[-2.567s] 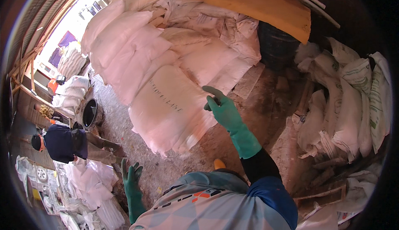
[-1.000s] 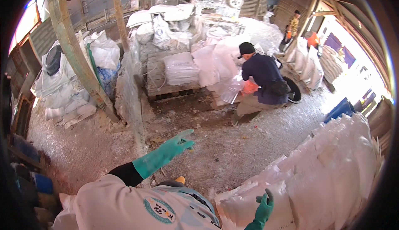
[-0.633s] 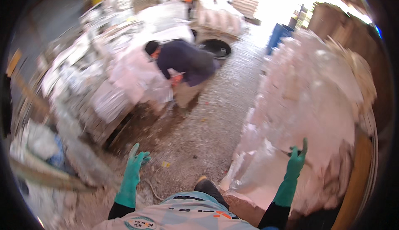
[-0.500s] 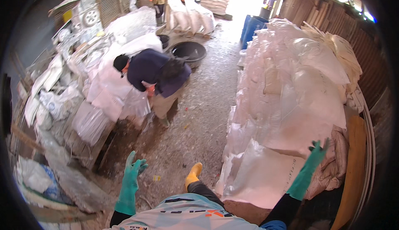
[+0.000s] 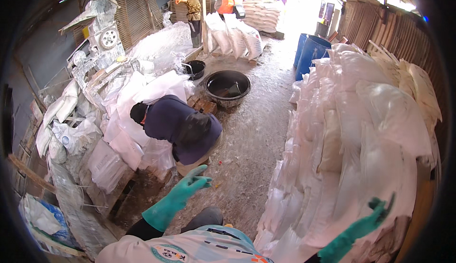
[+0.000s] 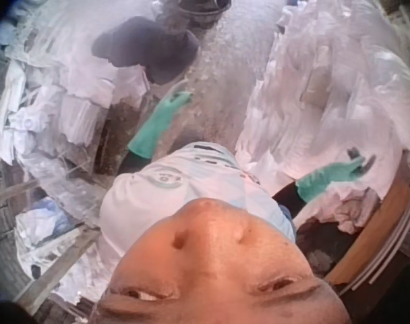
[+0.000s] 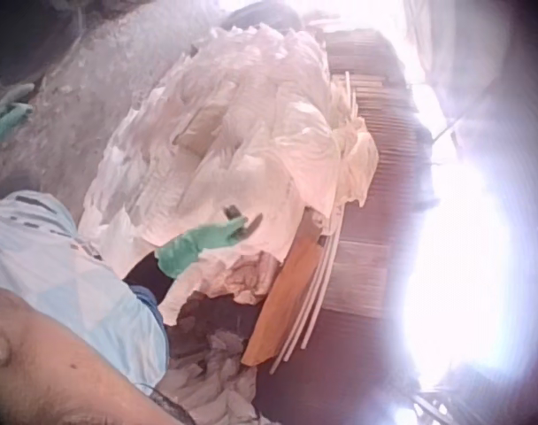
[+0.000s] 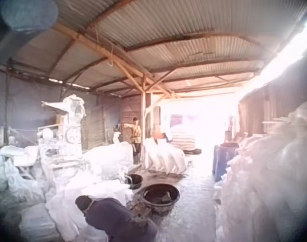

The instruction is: The person puts on green gloves and walks through a storage area filled with white sacks. They place a red bucket on a hanging scale, then use a scoop to transfer a white powdery substance from a sack into the bucket. The person adjusts the scale and continues to add material to the bucket.

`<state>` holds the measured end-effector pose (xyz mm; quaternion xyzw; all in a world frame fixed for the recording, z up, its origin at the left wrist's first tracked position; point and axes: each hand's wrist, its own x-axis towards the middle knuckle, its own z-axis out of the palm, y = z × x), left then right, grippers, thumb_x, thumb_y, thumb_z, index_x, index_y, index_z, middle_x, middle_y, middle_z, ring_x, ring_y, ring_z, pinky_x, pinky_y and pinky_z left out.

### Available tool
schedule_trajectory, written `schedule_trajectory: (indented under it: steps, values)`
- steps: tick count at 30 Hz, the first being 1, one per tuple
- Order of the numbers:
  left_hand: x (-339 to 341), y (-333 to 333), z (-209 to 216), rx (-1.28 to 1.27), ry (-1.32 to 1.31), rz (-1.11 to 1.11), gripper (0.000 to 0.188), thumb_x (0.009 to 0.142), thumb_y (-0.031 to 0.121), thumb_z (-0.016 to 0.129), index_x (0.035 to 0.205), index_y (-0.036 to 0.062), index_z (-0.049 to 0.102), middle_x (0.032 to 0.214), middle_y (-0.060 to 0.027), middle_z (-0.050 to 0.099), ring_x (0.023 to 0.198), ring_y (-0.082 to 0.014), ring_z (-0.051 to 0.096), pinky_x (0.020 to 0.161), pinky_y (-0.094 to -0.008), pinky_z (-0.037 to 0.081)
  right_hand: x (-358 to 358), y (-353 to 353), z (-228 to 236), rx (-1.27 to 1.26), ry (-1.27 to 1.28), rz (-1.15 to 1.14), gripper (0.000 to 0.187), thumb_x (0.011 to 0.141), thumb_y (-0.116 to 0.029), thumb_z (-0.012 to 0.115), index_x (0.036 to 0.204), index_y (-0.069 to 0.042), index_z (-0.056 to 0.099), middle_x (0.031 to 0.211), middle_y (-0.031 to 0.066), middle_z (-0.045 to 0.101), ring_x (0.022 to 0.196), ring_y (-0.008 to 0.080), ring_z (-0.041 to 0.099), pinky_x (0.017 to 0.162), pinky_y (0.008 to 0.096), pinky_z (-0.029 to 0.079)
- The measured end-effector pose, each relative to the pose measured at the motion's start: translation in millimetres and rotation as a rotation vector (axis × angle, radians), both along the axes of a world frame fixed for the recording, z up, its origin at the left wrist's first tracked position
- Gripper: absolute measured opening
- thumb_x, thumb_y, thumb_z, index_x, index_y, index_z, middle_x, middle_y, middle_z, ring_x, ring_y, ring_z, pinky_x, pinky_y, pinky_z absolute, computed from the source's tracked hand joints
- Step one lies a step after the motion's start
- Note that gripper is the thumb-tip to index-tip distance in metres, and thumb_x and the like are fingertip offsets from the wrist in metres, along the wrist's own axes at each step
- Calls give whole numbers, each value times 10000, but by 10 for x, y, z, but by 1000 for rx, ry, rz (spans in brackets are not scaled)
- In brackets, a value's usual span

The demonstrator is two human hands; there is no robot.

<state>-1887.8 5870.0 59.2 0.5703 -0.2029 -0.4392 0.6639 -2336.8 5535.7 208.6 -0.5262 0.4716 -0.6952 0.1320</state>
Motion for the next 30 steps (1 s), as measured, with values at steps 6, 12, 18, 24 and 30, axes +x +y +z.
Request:
schedule_trajectory:
  steps: [6,12,18,24,30]
  values:
    - [623,-1740,-89,-4,26,-226,666,1080,235,653,1658,88,357,1375,-150,682,1251,-199,659,1113,-367,482,2267,-636,-870,386,85,1031,417,1069,-110,575,1476,-28,605,867,21,687,819,117,653,809,292,565]
    - [1678,-3360,-138,-92,63,-151,655,1089,218,637,1664,100,346,1395,-174,663,1271,-228,653,1133,-363,480,3672,-1943,-1630,749,258,1256,354,1050,-46,623,1404,-32,646,943,69,749,829,129,726,773,297,595]
    - [2661,-4745,39,-133,129,-117,686,1089,217,641,1674,92,305,1382,-184,662,1262,-241,658,1147,-383,486,4397,-3646,-1969,859,128,1230,306,1076,-92,613,1374,-30,643,893,115,760,764,171,724,721,302,590]
    - [3238,-5908,228,-131,99,-80,712,1090,224,638,1683,86,269,1379,-179,659,1249,-234,662,1151,-385,481,5146,-5157,-2271,783,-78,1201,235,1081,-104,594,1285,-37,689,815,120,743,667,212,727,590,352,599]
    - [3569,-6734,448,-61,-26,126,763,1093,281,629,1706,124,205,1424,-190,629,1272,-229,647,1158,-393,463,6365,-7149,-2920,823,-66,1296,230,1090,-154,597,1267,-50,699,787,106,728,634,209,718,576,324,598]
